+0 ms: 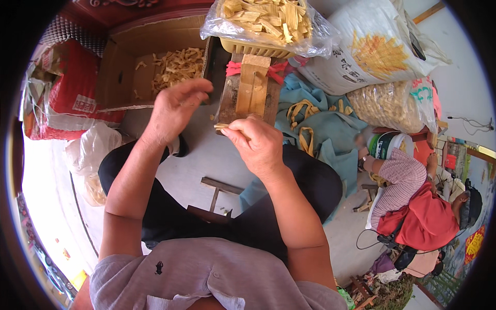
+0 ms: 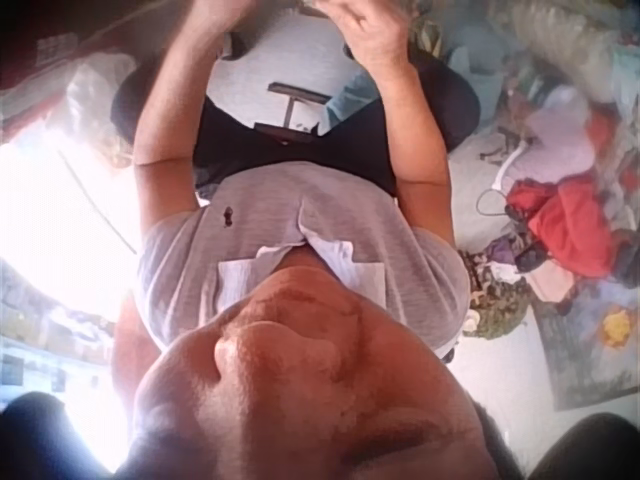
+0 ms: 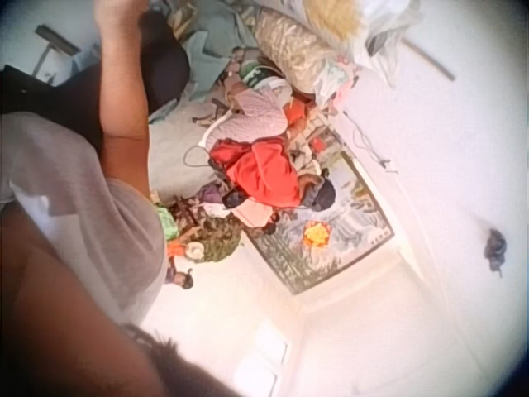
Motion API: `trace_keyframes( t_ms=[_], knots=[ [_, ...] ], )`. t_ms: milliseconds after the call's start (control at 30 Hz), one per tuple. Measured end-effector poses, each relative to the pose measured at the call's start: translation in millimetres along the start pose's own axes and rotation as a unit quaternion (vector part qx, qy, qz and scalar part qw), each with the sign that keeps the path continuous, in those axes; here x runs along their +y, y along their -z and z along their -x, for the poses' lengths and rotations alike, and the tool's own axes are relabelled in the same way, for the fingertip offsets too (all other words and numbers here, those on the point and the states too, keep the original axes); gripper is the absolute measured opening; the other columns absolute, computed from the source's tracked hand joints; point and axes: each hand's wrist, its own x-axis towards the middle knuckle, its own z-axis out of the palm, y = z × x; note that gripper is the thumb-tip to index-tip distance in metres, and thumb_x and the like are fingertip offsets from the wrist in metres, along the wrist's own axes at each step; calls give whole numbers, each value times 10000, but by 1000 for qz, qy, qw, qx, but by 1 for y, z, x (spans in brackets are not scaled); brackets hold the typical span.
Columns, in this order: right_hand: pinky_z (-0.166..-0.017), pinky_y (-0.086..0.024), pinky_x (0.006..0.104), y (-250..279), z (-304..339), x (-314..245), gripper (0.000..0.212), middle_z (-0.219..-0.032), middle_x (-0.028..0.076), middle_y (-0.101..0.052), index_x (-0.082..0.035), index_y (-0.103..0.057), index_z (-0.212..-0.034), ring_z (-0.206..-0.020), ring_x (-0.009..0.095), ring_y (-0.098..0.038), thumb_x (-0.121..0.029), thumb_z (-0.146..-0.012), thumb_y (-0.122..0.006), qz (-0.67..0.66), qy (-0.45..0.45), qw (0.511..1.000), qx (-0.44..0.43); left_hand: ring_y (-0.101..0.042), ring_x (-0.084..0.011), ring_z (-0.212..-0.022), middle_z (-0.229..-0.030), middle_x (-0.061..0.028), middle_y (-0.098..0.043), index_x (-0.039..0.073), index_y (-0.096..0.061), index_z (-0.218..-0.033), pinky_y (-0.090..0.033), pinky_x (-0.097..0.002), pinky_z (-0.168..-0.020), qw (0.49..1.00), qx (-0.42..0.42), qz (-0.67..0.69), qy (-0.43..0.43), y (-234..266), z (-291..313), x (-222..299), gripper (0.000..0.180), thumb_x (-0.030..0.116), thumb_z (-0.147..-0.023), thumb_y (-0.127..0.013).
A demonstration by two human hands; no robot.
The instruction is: The person is tying strips of corn husks into bundles by hand using a wooden tool to assist with forming knots.
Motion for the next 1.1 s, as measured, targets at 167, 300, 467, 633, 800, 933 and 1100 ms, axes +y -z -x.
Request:
trace_keyframes(
  t_ms=[167, 300, 467, 633, 800, 933, 1100],
  knots=[
    [-475, -434, 301, -4, 0, -6, 222, -634, 58, -576, -67, -598, -771, -515, 225, -550, -83, -682, -801, -13, 175, 980, -89, -586, -89, -791, -900, -60, -646, -30, -630, -1055, -503, -245, -710, 907, -181, 288, 249, -42, 30, 10, 195, 60, -921, -519],
    [-437, -415, 310, 5, -5, -15, 196, -574, 42, -550, -75, -583, -719, -466, 223, -543, -127, -722, -772, -70, 149, 985, -58, -558, -75, -686, -846, -48, -661, -11, -662, -981, -472, -232, -591, 881, -364, 241, 182, -39, 45, 4, 147, 94, -901, -597],
    [-450, -429, 323, 17, -8, -12, 177, -565, 102, -562, -15, -584, -719, -474, 262, -560, -106, -861, -639, -51, 34, 998, 3, -501, -55, -589, -712, 29, -630, 92, -686, -1077, -424, -224, -583, 828, -485, 257, 117, -16, 45, 40, 319, 309, -844, -706],
    [-442, -377, 272, 4, 0, -15, 247, -584, 58, -539, -22, -572, -723, -528, 100, -508, -166, -923, -591, -249, -240, 931, -116, -610, -272, -640, -779, -77, -644, 122, -684, -1021, -489, -331, -571, 956, -177, -33, -232, -16, 37, 27, 341, 104, -690, -763],
    [-432, -329, 217, 2, 7, -3, 137, -608, -16, -520, -42, -619, -869, -455, 55, -430, -161, -913, -568, -508, -475, 681, -232, -601, -283, -646, -734, -56, -592, 155, -673, -1074, -474, -346, -522, 911, -159, -206, -320, -8, 29, 8, 493, 55, -596, -745],
    [-422, -330, 200, -4, 15, -7, 160, -617, 3, -555, -46, -632, -872, -443, 61, -455, -204, -881, -611, -552, -499, 626, -236, -603, -256, -656, -742, -52, -580, 139, -678, -1034, -471, -330, -527, 892, -145, -188, -386, -10, 34, 13, 460, 96, -585, -767],
    [-495, -365, 182, -3, 11, -13, 133, -714, 32, -600, -3, -637, -869, -562, 85, -518, -133, -892, -621, -579, -421, 690, -106, -632, -259, -789, -965, -99, -640, 44, -687, -986, -509, -335, -690, 900, -28, -124, -416, -16, 34, 10, 301, 98, -699, -763]
  ],
)
